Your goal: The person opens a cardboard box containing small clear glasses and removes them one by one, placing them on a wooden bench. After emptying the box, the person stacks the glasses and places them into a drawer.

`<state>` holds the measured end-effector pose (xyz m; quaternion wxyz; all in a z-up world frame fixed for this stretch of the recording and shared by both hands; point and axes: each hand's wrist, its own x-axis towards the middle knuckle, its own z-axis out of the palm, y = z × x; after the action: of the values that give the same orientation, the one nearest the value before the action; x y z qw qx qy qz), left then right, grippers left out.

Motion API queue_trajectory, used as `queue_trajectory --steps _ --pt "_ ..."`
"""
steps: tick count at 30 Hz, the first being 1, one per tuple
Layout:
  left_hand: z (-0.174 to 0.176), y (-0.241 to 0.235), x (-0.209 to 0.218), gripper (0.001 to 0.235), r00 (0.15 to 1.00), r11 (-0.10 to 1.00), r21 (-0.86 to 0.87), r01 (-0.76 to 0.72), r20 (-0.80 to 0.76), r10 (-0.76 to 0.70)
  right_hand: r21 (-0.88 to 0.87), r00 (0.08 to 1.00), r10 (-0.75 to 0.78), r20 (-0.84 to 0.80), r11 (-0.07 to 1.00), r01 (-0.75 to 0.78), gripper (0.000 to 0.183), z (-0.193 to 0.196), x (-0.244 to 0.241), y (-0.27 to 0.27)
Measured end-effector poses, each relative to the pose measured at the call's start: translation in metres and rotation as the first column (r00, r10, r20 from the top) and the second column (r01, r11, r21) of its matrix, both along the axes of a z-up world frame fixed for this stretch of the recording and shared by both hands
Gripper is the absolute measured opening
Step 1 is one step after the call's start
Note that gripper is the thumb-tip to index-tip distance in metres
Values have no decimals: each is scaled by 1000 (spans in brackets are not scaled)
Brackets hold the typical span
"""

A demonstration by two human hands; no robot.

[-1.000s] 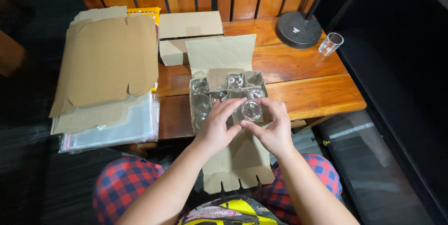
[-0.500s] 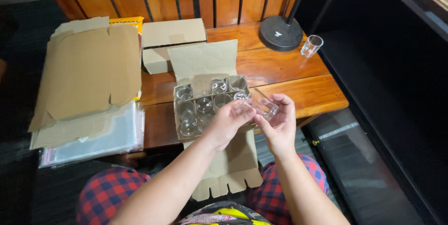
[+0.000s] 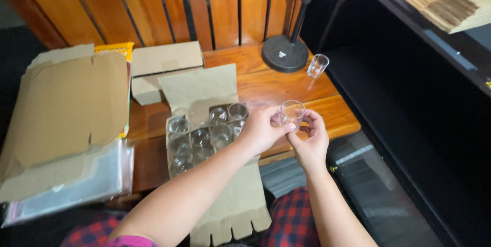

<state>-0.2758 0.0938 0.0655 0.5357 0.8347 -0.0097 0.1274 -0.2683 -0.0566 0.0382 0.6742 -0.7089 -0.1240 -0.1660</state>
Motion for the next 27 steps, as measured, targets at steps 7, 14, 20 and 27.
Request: queue_trajectory --steps 7,14,20,27 --pt "-2 -20 70 38 993 956 292 18 -119 18 61 996 -82 -37 995 85 58 -33 74 -3" --pt "-22 -35 157 39 964 942 335 -3 -251 92 -5 977 -205 -64 979 205 53 -46 146 -2" --pt "-34 -45 209 52 939 960 277 -26 -323 118 21 963 -252 -94 967 255 51 -52 194 -2" --pt "-22 -50 223 57 907 988 129 -80 -402 126 13 963 -237 -127 970 241 46 -50 221 0"
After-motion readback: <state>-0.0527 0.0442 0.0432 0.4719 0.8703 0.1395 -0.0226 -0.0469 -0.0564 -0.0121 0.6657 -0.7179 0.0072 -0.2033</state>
